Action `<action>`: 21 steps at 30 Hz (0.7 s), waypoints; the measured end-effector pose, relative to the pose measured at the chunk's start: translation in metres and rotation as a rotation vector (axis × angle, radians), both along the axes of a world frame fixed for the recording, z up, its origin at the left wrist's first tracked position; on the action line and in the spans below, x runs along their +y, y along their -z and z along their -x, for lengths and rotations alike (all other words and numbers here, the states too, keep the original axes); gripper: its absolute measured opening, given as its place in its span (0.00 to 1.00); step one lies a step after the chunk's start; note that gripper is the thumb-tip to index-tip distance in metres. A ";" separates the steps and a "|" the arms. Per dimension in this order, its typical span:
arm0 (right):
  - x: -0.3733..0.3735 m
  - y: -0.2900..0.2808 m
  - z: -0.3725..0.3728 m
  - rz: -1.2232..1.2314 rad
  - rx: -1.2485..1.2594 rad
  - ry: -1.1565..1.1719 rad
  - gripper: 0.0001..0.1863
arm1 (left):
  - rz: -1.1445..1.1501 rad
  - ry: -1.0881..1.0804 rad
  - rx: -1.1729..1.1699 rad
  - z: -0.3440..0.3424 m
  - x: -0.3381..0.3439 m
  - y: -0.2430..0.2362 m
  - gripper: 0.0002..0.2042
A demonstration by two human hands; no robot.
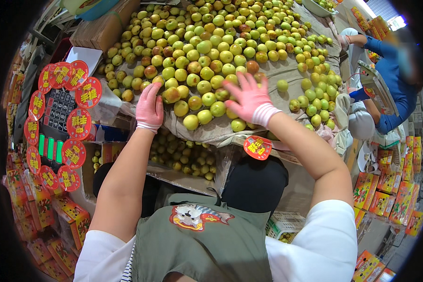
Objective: The person sits on the floor in a produce area and sorts green plums from a large pile into a cardboard box. They wear pink gloves, pick up plums by hand, and place them into the box, occasionally adjusting the pile and the box position.
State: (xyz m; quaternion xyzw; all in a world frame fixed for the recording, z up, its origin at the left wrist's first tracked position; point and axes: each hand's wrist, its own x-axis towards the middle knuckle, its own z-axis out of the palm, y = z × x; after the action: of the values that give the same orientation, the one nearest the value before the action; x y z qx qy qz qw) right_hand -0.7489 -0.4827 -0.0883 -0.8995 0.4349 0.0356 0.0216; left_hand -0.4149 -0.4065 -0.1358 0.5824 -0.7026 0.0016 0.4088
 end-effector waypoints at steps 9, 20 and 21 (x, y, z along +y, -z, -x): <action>0.022 -0.026 -0.079 -0.092 -0.038 -0.306 0.38 | 0.040 -0.030 0.120 0.000 -0.001 0.002 0.19; -0.158 -0.008 -0.019 -0.005 -0.098 0.447 0.34 | 0.025 -0.038 0.068 -0.001 0.000 0.004 0.18; -0.155 -0.005 -0.022 -0.025 -0.070 0.462 0.34 | 0.020 -0.043 0.066 -0.001 0.000 0.003 0.18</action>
State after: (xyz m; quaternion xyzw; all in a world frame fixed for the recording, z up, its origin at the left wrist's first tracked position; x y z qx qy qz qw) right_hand -0.7270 -0.6382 -0.0836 -0.7765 0.6277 0.0041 0.0554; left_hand -0.4142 -0.4062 -0.1392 0.5931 -0.6761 -0.0017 0.4373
